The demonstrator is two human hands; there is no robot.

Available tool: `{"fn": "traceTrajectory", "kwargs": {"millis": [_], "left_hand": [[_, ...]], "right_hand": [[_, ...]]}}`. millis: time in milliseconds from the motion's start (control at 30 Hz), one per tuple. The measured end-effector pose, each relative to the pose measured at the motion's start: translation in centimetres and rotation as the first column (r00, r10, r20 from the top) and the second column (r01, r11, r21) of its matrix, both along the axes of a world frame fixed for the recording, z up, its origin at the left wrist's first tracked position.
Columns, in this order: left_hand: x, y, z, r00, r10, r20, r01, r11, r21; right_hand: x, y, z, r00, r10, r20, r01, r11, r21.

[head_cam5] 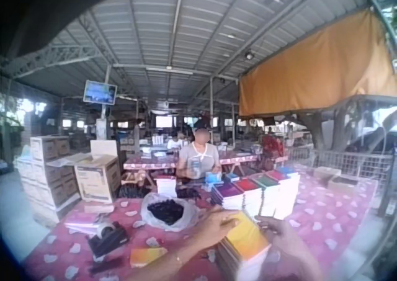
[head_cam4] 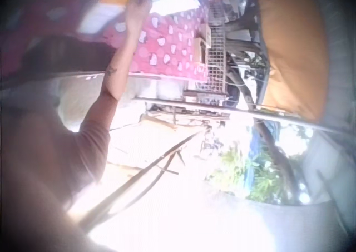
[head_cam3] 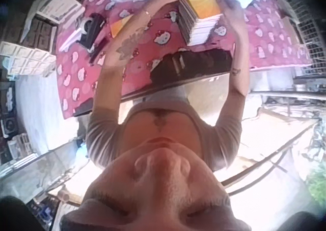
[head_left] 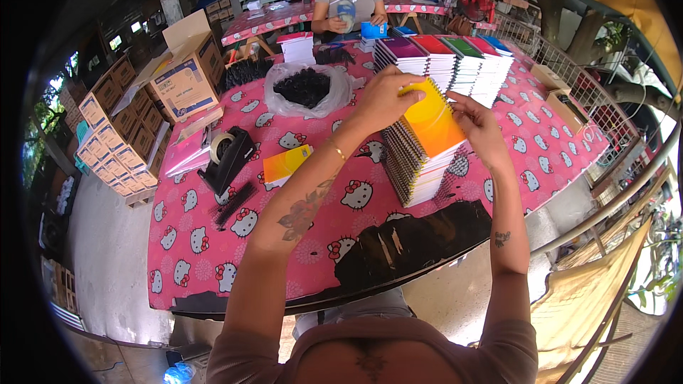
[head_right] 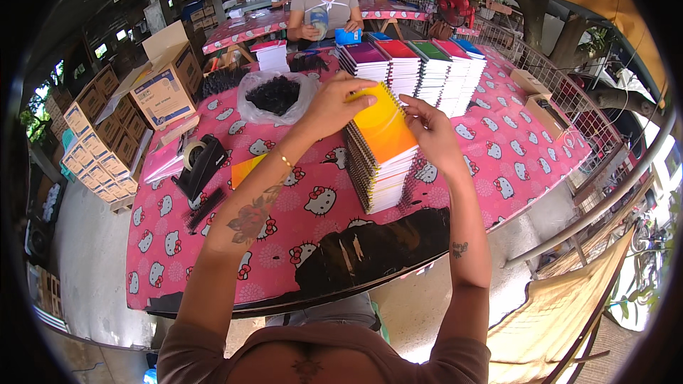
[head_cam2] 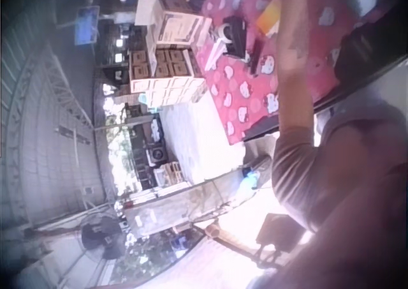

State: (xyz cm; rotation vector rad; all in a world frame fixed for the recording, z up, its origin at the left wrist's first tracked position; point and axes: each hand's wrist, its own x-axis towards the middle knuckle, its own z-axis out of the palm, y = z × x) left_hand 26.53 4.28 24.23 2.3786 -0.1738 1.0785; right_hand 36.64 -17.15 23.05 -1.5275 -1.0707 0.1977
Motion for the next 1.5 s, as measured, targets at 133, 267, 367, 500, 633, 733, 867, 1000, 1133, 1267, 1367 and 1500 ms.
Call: {"fn": "traceTrajectory", "kwargs": {"millis": [133, 267, 367, 500, 633, 733, 867, 1000, 1133, 1267, 1367, 1500], "left_hand": [[4.3, 2.3, -5.8, 0.994, 0.106, -0.016, -0.103, 0.986, 0.130], [1.9, 1.6, -5.9, 0.966, 0.162, 0.203, -0.134, 0.981, -0.141], [-5.0, 4.0, -7.0, 0.960, 0.200, 0.197, -0.162, 0.968, -0.193], [-16.4, 11.9, -14.0, 0.884, 0.460, -0.080, -0.451, 0.885, 0.112], [-21.3, 13.7, -17.7, 0.813, 0.529, -0.243, -0.457, 0.839, 0.295], [-21.1, 13.0, -18.0, 0.814, 0.535, -0.229, -0.416, 0.810, 0.412], [-21.7, 11.8, -16.7, 0.791, 0.573, -0.214, -0.446, 0.780, 0.438], [-22.0, 5.5, -14.5, 0.881, 0.454, -0.135, -0.364, 0.831, 0.420], [-22.1, 1.2, -16.6, 0.921, 0.254, -0.294, -0.155, 0.934, 0.320], [-27.2, 11.6, -17.6, 0.601, 0.773, -0.201, -0.739, 0.634, 0.229], [-33.1, 16.9, -21.2, 0.337, 0.887, -0.315, -0.762, 0.454, 0.462], [-33.0, 16.9, -23.2, 0.445, 0.895, 0.017, -0.822, 0.401, 0.404]], "right_hand": [[2.7, 1.3, -2.8, 0.948, -0.136, 0.289, 0.196, 0.962, -0.190], [2.8, 0.4, -2.7, 0.879, -0.201, 0.433, 0.321, 0.920, -0.224], [1.5, 0.4, -1.9, 0.822, -0.197, 0.535, 0.392, 0.876, -0.280], [-2.1, 0.0, -0.3, 0.506, -0.386, 0.772, 0.512, 0.854, 0.091], [-8.5, 1.0, -1.3, 0.745, -0.307, 0.593, 0.146, 0.941, 0.304], [-12.3, 2.9, -4.1, 0.828, -0.066, 0.556, -0.039, 0.984, 0.174], [-13.5, 4.6, -9.1, 0.905, 0.113, 0.410, -0.155, 0.986, 0.069], [-15.1, 6.3, -12.3, 0.977, 0.070, 0.204, -0.098, 0.987, 0.128], [-13.8, 6.9, -21.6, 0.960, 0.272, -0.061, -0.277, 0.952, -0.129], [-14.1, 6.5, -25.2, 0.938, 0.257, -0.234, -0.280, 0.957, -0.070], [-15.5, 7.2, -24.0, 0.889, 0.296, -0.350, -0.306, 0.952, 0.029], [-16.5, 8.0, -22.4, 0.814, 0.339, -0.471, -0.331, 0.938, 0.103]]}}
